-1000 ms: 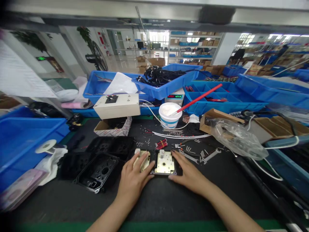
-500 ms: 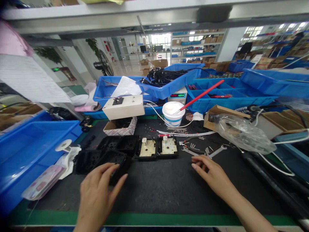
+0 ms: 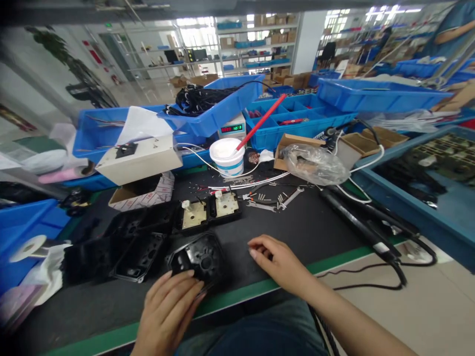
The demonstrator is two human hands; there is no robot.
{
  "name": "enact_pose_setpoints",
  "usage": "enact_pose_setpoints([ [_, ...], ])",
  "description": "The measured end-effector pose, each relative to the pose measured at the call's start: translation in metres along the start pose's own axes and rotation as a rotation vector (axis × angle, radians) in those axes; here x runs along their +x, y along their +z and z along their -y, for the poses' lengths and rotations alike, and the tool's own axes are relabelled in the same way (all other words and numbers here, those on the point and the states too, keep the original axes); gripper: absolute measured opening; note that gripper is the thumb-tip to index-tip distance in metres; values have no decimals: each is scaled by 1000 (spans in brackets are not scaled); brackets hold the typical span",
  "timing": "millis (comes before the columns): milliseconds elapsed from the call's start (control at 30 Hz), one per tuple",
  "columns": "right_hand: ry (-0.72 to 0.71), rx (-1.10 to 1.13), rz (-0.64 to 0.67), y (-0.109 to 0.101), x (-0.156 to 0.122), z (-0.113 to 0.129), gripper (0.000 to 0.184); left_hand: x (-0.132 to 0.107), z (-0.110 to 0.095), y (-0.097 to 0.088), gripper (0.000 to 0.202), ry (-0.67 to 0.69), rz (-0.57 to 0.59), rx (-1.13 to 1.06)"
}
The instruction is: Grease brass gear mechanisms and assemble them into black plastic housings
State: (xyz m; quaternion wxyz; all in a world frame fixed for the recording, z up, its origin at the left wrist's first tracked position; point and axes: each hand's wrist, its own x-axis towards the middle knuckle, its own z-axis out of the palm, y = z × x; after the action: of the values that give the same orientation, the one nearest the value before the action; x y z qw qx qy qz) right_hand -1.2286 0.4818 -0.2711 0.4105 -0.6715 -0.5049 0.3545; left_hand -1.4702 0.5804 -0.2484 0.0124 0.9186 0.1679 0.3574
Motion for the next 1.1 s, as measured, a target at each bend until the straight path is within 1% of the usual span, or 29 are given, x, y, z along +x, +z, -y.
enact_pose_setpoints([
  [100, -27, 27, -7, 3, -1, 0, 25, -3, 3, 18, 16, 40, 142, -68],
  [167, -39, 29, 0, 5, -1, -1, 25, -7, 11, 21, 16, 30, 223, -60],
  [200, -45, 26, 7, 6, -2, -2, 26, -10, 14, 20, 17, 9, 243, -59],
  [267, -57, 11, 21, 8, -3, -5, 27, -15, 18, 16, 23, -95, 248, -75],
  [367, -65, -13, 46, 10, -4, -9, 27, -21, 17, 11, 42, -316, 274, -107],
  [433, -75, -21, 57, 11, -4, -11, 26, -24, 15, 12, 52, -441, 305, -132],
  [467, -81, -23, 60, 12, -3, -11, 26, -24, 15, 13, 56, -480, 321, -151],
  [600, -119, -39, 57, 16, -2, -9, 25, -18, 17, 20, 67, -559, 384, -269],
  [667, -148, -54, 75, 18, -2, -7, 25, -12, 20, 23, 77, -576, 434, -342],
  [767, -195, -109, 114, 21, -3, -6, 33, -4, 23, 27, 87, -584, 515, -429],
  [833, -205, -142, 125, 23, -3, -7, 39, -1, 23, 29, 87, -576, 517, -450],
  [900, -198, -146, 127, 24, -3, -9, 42, -1, 22, 30, 85, -554, 481, -441],
  [1000, -191, -127, 121, 22, 0, -11, 43, -8, 22, 30, 83, -519, 442, -422],
  [1100, -180, -125, 77, 24, 1, -8, 44, -15, 24, 33, 77, -517, 396, -385],
])
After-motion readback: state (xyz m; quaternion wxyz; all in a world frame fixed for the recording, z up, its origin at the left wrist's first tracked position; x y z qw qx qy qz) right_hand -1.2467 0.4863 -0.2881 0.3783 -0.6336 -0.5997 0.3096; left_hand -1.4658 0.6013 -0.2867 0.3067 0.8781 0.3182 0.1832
